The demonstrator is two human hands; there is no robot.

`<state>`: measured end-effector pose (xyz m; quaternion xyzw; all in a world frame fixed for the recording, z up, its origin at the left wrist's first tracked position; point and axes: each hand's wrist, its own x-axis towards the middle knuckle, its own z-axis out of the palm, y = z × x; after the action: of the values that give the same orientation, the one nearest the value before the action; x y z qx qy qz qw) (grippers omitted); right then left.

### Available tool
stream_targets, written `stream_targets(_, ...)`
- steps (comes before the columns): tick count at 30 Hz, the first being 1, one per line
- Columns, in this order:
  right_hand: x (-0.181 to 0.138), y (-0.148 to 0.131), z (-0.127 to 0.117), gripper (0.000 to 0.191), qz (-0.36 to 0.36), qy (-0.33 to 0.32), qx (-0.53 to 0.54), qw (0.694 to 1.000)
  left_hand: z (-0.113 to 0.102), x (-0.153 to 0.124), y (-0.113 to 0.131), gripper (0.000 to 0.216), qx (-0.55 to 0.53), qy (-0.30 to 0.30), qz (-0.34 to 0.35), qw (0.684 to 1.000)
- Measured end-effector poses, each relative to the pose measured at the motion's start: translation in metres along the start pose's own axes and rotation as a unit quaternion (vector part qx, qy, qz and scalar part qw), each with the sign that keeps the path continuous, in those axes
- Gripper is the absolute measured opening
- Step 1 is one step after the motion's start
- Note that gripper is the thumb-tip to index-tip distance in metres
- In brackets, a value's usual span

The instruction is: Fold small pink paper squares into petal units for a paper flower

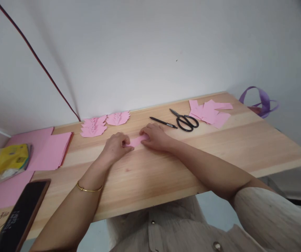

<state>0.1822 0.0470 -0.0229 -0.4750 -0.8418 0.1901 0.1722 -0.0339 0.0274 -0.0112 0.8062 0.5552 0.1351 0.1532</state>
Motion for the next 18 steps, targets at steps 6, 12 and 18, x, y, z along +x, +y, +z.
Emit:
stream_targets(6,0.000,-0.002,-0.002,0.023,-0.007,-0.007,0.000,1.000,-0.001,-0.001,0.002,0.022,-0.027,-0.010,-0.015,0.999)
stream_targets(12,-0.002,-0.003,-0.002,0.019,-0.023,0.000,-0.001,1.000,-0.003,0.000,0.005,0.018,-0.034,-0.013,0.001,0.999)
stream_targets(18,-0.002,-0.004,-0.002,0.028,-0.029,0.012,0.027,0.999,-0.005,-0.003,0.012,0.016,-0.083,-0.021,-0.014,0.996)
